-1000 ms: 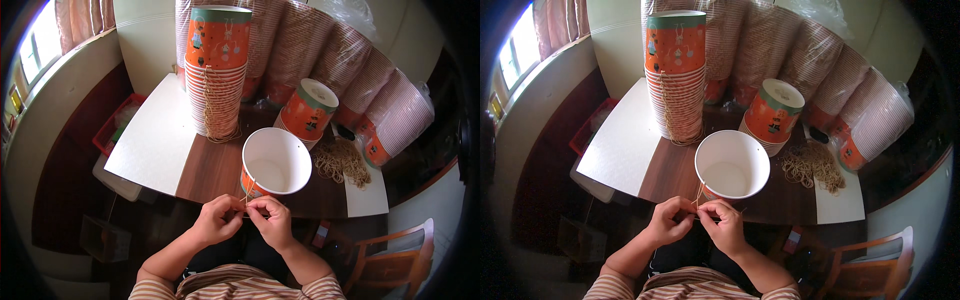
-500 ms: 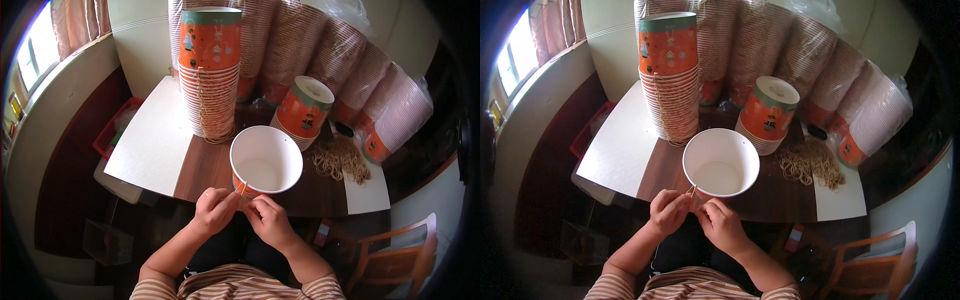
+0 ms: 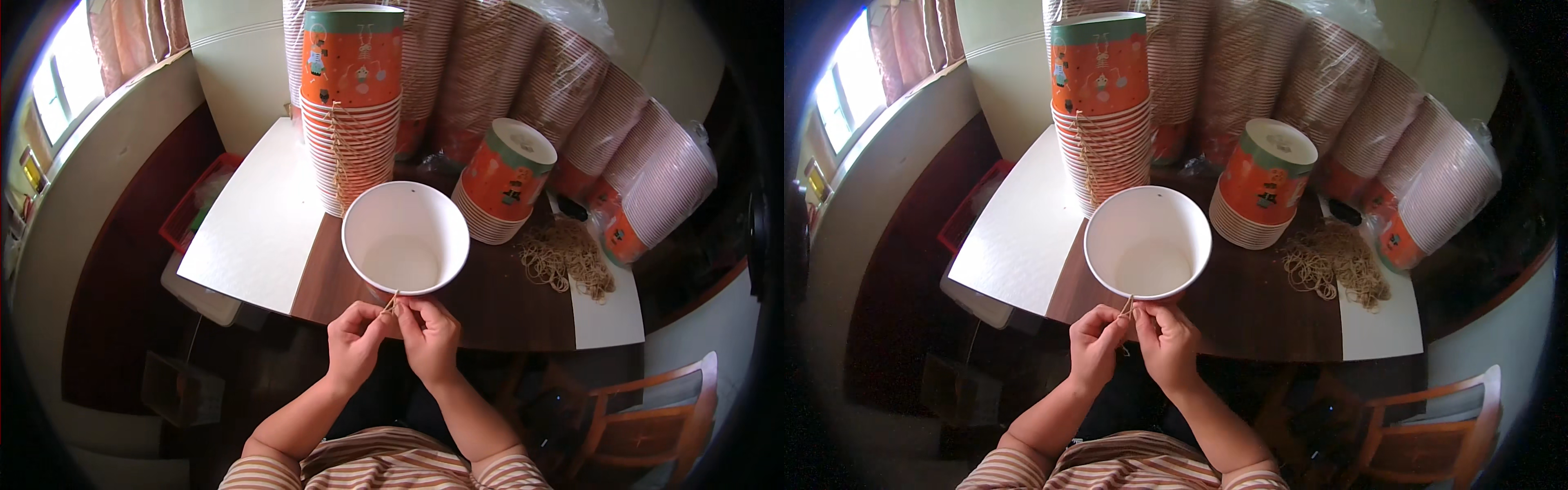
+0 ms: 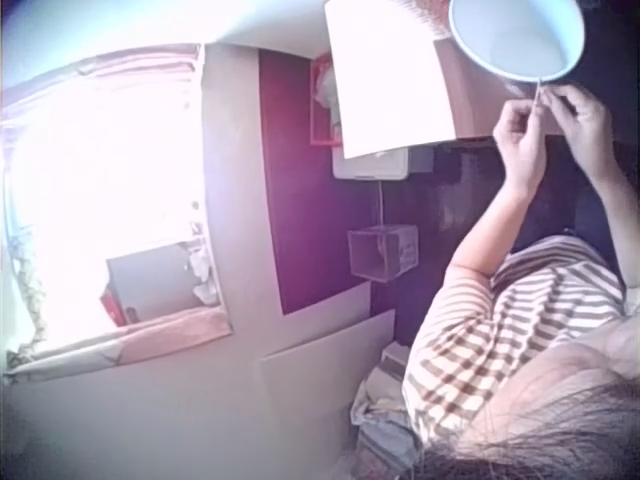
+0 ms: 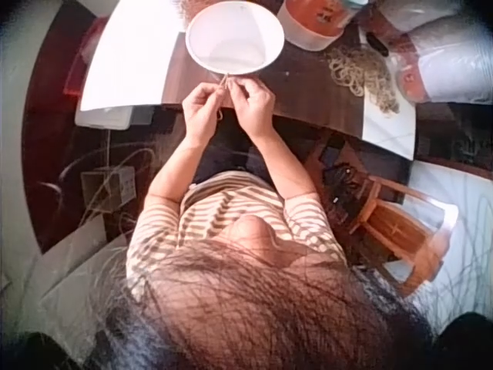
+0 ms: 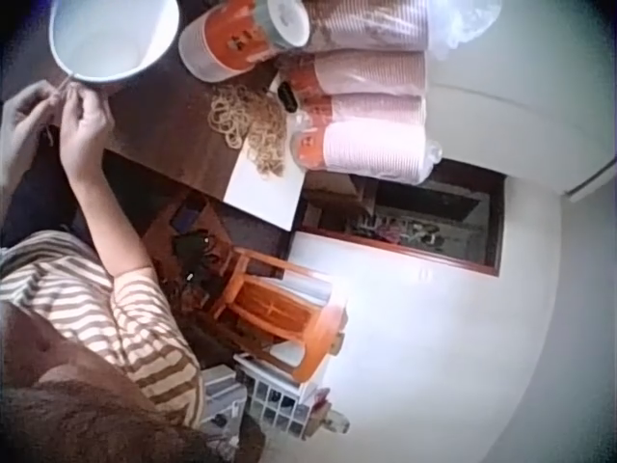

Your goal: Attaching string handles to the rims of paper buckets and stacking the finished items.

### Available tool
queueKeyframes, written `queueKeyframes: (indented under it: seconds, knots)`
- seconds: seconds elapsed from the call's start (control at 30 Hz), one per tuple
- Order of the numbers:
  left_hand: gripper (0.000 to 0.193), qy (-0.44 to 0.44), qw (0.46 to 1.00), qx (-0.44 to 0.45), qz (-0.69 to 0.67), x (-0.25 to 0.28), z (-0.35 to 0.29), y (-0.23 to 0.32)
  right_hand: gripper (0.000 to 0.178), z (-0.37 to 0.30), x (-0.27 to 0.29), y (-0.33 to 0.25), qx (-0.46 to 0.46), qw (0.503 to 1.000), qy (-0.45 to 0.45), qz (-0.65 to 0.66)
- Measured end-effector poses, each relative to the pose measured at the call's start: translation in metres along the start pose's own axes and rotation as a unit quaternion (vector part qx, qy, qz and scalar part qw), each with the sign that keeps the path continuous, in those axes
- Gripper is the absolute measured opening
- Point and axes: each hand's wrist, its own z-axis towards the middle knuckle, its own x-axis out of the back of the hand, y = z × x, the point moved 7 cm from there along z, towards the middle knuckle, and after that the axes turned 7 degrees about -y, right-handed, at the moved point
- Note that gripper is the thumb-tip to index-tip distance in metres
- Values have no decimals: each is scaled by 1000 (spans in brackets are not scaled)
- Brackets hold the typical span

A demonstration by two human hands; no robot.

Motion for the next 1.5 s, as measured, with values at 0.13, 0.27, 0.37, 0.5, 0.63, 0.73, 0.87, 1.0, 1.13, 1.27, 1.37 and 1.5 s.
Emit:
queueKeyframes:
  seconds: [0.13,0.27,0.37,0.5,0.63,0.73,0.87,1.0,1.13,1.27,1.37,1.5]
  knots:
    - [9,3,983,125,-136,1,2,-16,12,-5,-27,35,-209,920,-71,323]
    - [9,-2,982,140,-129,7,2,-16,12,-7,-35,34,-269,850,-112,440]
    - [10,-22,980,135,-143,8,3,-16,12,-10,-38,34,-290,825,-127,467]
    - [11,-25,981,146,-124,10,2,-13,13,-11,-38,33,-259,837,-143,460]
    - [13,-23,986,134,-93,9,2,-6,14,-9,-36,27,-253,839,-153,457]
    - [13,-18,998,49,-23,5,5,3,14,-8,-34,25,-286,793,-146,518]
    - [32,12,936,-179,304,4,-5,39,15,-9,-35,26,-296,783,-136,530]
    - [35,16,849,-350,396,-12,-15,63,15,-10,-34,27,-288,793,-125,522]
    - [30,-8,820,-380,428,-17,-14,66,15,-13,-34,29,-296,790,-116,524]
    - [30,-8,835,-362,415,-15,-14,65,16,-14,-35,36,-294,782,-125,534]
    - [30,-6,827,-381,413,-14,-15,66,16,-15,-36,37,-291,783,-131,534]
    - [30,4,853,-335,401,-12,-15,62,15,-14,-36,34,-291,786,-129,530]
